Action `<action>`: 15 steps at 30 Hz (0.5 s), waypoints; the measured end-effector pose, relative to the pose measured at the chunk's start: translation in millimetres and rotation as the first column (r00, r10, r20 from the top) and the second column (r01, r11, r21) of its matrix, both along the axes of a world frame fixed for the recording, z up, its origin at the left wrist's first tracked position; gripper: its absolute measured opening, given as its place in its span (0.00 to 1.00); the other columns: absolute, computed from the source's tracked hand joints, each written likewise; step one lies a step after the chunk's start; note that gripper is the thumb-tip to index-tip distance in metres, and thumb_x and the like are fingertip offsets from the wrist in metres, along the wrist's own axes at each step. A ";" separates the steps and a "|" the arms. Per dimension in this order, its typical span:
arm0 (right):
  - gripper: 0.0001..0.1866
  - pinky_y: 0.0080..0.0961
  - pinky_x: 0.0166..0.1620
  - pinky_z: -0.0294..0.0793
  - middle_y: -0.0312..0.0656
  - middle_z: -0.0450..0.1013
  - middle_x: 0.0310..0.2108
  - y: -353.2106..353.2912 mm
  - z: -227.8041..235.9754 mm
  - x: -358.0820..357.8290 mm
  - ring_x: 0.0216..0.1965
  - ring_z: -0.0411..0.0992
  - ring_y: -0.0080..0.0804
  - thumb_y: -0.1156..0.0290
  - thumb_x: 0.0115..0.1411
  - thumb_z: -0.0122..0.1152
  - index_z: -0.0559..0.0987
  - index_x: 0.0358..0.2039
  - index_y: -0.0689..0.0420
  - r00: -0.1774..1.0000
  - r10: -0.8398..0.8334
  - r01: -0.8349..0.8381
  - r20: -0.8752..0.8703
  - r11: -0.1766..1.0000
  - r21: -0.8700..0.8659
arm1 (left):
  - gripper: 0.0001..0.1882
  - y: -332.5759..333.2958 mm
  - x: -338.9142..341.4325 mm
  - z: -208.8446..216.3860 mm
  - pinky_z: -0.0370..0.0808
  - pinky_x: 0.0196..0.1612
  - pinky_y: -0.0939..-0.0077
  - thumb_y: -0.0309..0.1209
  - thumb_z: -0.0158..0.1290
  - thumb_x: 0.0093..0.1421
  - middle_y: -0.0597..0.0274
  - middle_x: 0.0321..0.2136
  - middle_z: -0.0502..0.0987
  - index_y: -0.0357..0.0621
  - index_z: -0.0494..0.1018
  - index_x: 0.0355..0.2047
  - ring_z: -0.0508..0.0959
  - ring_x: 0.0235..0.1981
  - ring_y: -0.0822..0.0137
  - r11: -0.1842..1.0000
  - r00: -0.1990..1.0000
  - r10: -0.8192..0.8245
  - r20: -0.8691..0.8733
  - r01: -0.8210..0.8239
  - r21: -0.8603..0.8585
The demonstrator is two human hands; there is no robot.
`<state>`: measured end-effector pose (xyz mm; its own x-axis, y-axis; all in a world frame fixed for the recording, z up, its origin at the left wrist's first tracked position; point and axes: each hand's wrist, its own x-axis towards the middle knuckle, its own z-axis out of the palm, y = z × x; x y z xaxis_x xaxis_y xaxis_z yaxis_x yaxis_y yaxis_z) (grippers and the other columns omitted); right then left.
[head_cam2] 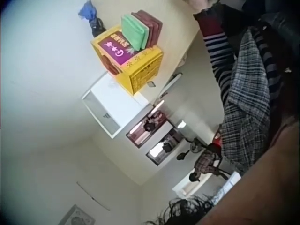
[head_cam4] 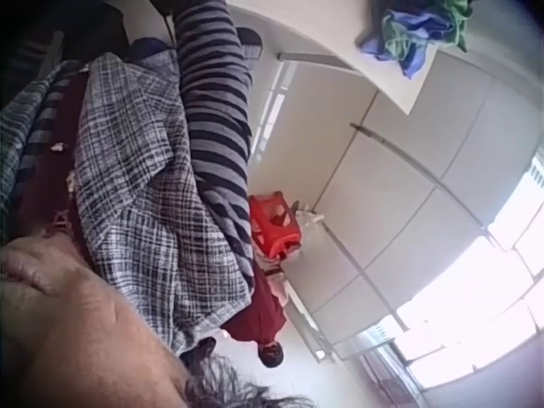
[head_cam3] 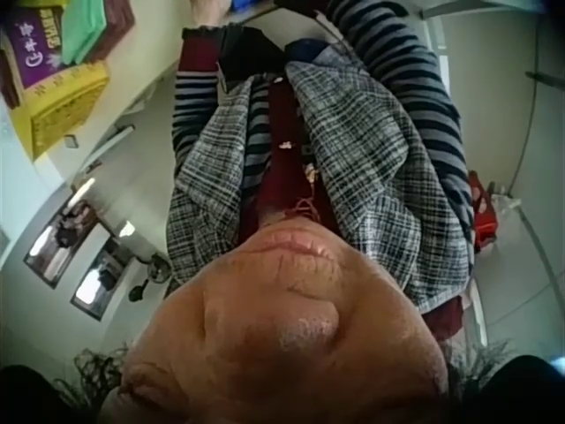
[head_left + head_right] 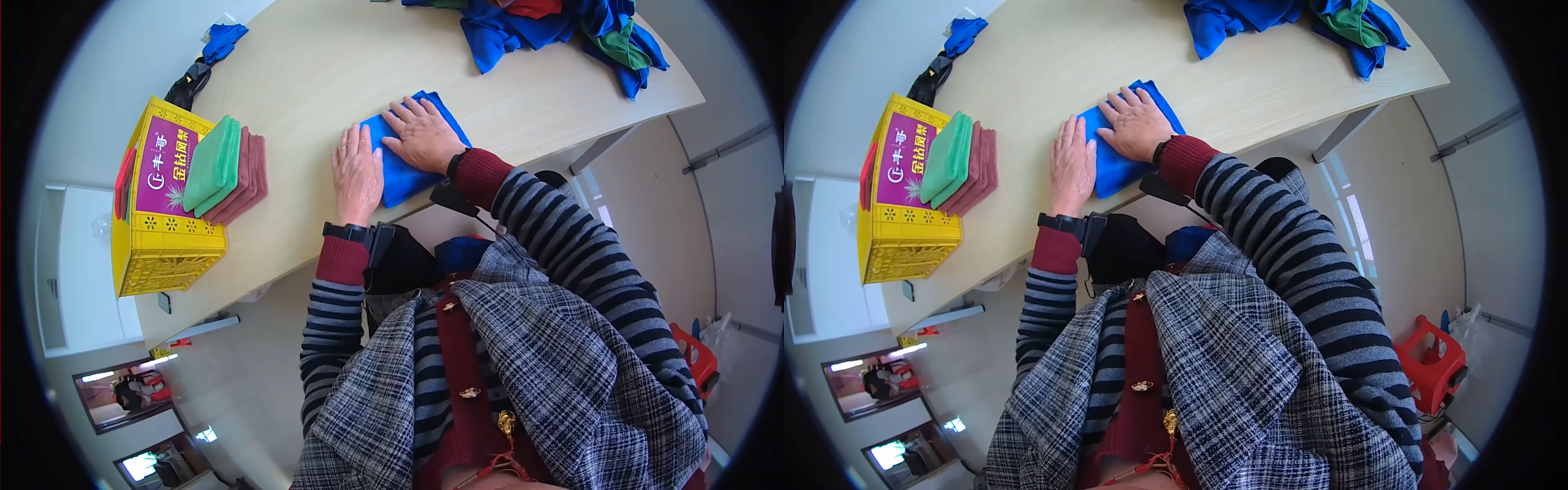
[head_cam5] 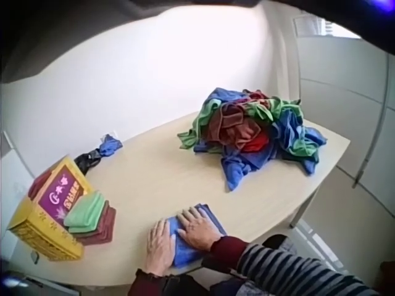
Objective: The person folds a green cloth by hand on a table and places it onto a stack, then picks up a blue cloth from a pile, spreads it out, and folds it.
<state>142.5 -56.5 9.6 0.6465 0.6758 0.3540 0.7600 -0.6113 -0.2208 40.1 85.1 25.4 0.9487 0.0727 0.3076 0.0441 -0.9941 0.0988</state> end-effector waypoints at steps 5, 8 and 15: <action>0.31 0.43 0.70 0.48 0.45 0.62 0.66 -1.2 1.8 3.1 0.69 0.55 0.45 0.48 0.69 0.40 0.67 0.64 0.54 0.999 0.030 -0.030 0.019 0.999 -0.024 | 0.31 6.7 9.9 -12.3 0.54 0.68 0.49 0.46 0.42 0.70 0.49 0.67 0.59 0.37 0.59 0.65 0.57 0.68 0.52 0.995 0.999 -0.040 0.030 0.042 -0.092; 0.31 0.44 0.70 0.49 0.46 0.61 0.66 -11.2 -0.2 8.1 0.69 0.54 0.45 0.48 0.69 0.41 0.67 0.64 0.54 1.000 0.009 -0.008 0.020 0.999 -0.049 | 0.32 9.3 7.6 -18.4 0.53 0.68 0.49 0.47 0.41 0.70 0.49 0.67 0.60 0.38 0.59 0.65 0.58 0.68 0.51 0.992 0.999 -0.040 0.025 0.043 -0.116; 0.31 0.45 0.70 0.50 0.46 0.59 0.68 -51.8 13.2 8.4 0.69 0.54 0.46 0.49 0.69 0.43 0.63 0.67 0.52 0.987 -0.157 0.158 0.022 0.978 -0.137 | 0.32 9.3 -31.7 -3.2 0.56 0.68 0.56 0.49 0.40 0.71 0.46 0.66 0.60 0.38 0.59 0.66 0.61 0.66 0.48 0.996 0.997 0.082 -0.014 -0.082 -0.046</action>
